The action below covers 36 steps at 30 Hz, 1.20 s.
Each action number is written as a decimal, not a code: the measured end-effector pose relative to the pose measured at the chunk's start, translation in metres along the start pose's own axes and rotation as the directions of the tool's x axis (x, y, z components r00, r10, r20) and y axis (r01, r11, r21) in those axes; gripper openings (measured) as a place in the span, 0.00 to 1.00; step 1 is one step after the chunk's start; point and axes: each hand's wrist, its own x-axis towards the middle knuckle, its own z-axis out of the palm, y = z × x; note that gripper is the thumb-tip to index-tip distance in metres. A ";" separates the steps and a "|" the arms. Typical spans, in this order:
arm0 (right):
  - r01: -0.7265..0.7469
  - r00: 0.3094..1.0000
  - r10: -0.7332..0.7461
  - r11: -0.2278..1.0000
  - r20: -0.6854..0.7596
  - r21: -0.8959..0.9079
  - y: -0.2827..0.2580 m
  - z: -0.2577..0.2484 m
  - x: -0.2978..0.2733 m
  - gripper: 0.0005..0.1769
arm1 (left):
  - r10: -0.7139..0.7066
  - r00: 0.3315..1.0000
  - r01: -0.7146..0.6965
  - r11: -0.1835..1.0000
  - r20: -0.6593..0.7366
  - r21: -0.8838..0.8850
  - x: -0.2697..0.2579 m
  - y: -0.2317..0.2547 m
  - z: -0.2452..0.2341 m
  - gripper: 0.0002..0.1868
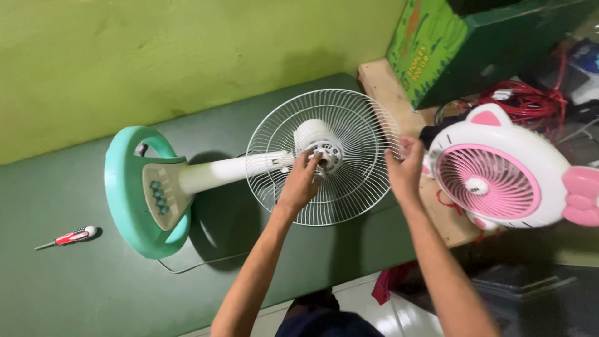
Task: The person disassembles a standing fan by removing the front grill, fan blades, and rear grill. They use a screwdriver to loosen a screw on a plastic ring and then remove the components by hand, placing them on a nearby wooden table.
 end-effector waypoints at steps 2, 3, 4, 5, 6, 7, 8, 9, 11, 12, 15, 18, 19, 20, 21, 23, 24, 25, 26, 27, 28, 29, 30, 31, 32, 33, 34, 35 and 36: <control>0.085 0.996 -0.088 0.985 -0.017 -0.153 -0.001 0.003 0.017 0.29 | -0.016 0.999 0.014 0.999 0.048 0.045 0.006 -0.011 0.009 0.34; 0.129 0.991 -0.135 0.974 -0.018 -0.184 -0.003 0.007 0.026 0.31 | -0.021 0.997 0.016 0.997 0.070 0.070 0.009 -0.017 0.012 0.33; 0.173 0.983 -0.181 0.961 -0.018 -0.215 -0.006 0.012 0.034 0.33 | -0.042 0.996 0.034 0.994 0.085 0.103 0.010 -0.020 0.014 0.31; 0.154 0.988 -0.152 0.966 0.023 -0.207 -0.007 0.017 0.042 0.32 | -0.061 0.993 0.047 0.990 0.097 0.134 0.009 -0.023 0.017 0.29; 0.134 0.990 -0.123 0.971 0.064 -0.200 -0.008 0.021 0.048 0.31 | -0.079 0.991 0.061 0.985 0.109 0.164 0.010 -0.025 0.020 0.27; 0.110 0.990 -0.090 0.975 0.112 -0.193 -0.009 0.024 0.050 0.29 | -0.069 0.991 0.045 0.978 0.114 0.204 0.010 -0.027 0.022 0.27; 0.049 0.993 -0.023 0.975 0.119 -0.217 -0.010 0.025 0.050 0.24 | -0.059 0.991 0.028 0.970 0.120 0.243 0.009 -0.029 0.023 0.28; -0.010 0.992 0.041 0.971 0.122 -0.241 -0.010 0.026 0.052 0.18 | -0.045 0.991 0.008 0.959 0.124 0.283 0.012 -0.031 0.022 0.28; -0.057 0.985 0.096 0.966 0.142 -0.254 -0.011 0.027 0.055 0.11 | -0.027 0.990 -0.015 0.954 0.137 0.300 0.015 -0.033 0.021 0.32; -0.046 0.983 0.087 0.969 0.160 -0.242 -0.010 0.025 0.056 0.09 | -0.018 0.989 -0.027 0.951 0.144 0.306 0.016 -0.034 0.020 0.34; -0.014 0.981 0.061 0.970 0.185 -0.244 -0.007 0.021 0.054 0.07 | -0.043 0.968 -0.034 0.954 0.246 0.299 0.020 -0.039 0.019 0.37; -0.026 0.981 0.062 0.981 0.184 -0.192 -0.008 0.022 0.054 0.06 | 0.070 0.970 -0.139 0.945 0.231 0.297 0.028 -0.045 0.021 0.34; -0.038 0.981 0.067 0.987 0.181 -0.159 -0.009 0.025 0.054 0.05 | 0.083 0.964 -0.160 0.940 0.254 0.301 0.032 -0.049 0.020 0.32; -0.051 0.979 0.077 0.989 0.187 -0.139 -0.010 0.028 0.056 0.04 | 0.096 0.956 -0.181 0.935 0.277 0.303 0.036 -0.052 0.021 0.30; -0.069 0.977 0.092 0.990 0.190 -0.127 -0.009 0.027 0.055 0.04 | 0.110 0.947 -0.203 0.933 0.303 0.298 0.038 -0.053 0.023 0.29; -0.086 0.975 0.107 0.990 0.195 -0.112 -0.008 0.024 0.054 0.04 | 0.091 0.929 -0.203 0.936 0.359 0.287 0.041 -0.061 0.023 0.28; -0.086 0.975 0.107 0.990 0.196 -0.109 -0.007 0.022 0.054 0.04 | 0.085 0.918 -0.204 0.938 0.386 0.280 0.040 -0.062 0.024 0.28; -0.084 0.975 0.102 0.991 0.196 -0.101 -0.007 0.024 0.054 0.04 | 0.086 0.915 -0.214 0.932 0.394 0.294 0.040 -0.063 0.024 0.28; -0.106 0.973 0.122 0.990 0.196 -0.089 -0.008 0.024 0.054 0.04 | 0.087 0.912 -0.224 0.925 0.401 0.308 0.039 -0.064 0.024 0.29; -0.130 0.970 0.143 0.989 0.198 -0.076 -0.009 0.025 0.053 0.04 | 0.085 0.908 -0.231 0.918 0.410 0.323 0.036 -0.064 0.024 0.29; -0.155 0.966 0.164 0.986 0.201 -0.063 -0.010 0.025 0.051 0.04 | 0.053 0.920 -0.187 0.931 0.389 0.315 0.032 -0.062 0.025 0.26; -0.116 0.972 0.133 0.989 0.192 -0.096 -0.011 0.026 0.051 0.04 | 0.024 0.931 -0.145 0.941 0.365 0.307 0.031 -0.061 0.028 0.24; -0.077 0.978 0.101 0.989 0.184 -0.129 -0.012 0.025 0.050 0.04 | -0.006 0.940 -0.103 0.949 0.341 0.298 0.029 -0.060 0.030 0.22; -0.041 0.982 0.071 0.985 0.177 -0.165 -0.013 0.023 0.048 0.04 | -0.043 0.949 -0.050 0.958 0.311 0.283 0.026 -0.058 0.034 0.24; -0.057 0.981 0.085 0.985 0.176 -0.160 -0.013 0.022 0.048 0.04 | -0.081 0.956 0.003 0.964 0.281 0.267 0.023 -0.057 0.038 0.26; -0.074 0.979 0.101 0.985 0.176 -0.155 -0.014 0.022 0.048 0.04 | -0.121 0.960 0.056 0.967 0.253 0.249 0.019 -0.056 0.040 0.28; -0.091 0.977 0.117 0.985 0.176 -0.149 -0.014 0.023 0.047 0.05 | -0.097 0.978 0.049 0.967 0.185 0.251 0.015 -0.055 0.042 0.29; -0.085 0.979 0.115 0.980 0.170 -0.177 -0.014 0.023 0.047 0.05 | -0.072 0.991 0.041 0.967 0.116 0.251 0.013 -0.054 0.044 0.30; -0.079 0.980 0.114 0.975 0.164 -0.206 -0.014 0.022 0.047 0.05 | -0.046 0.998 0.033 0.967 0.047 0.253 0.010 -0.052 0.047 0.31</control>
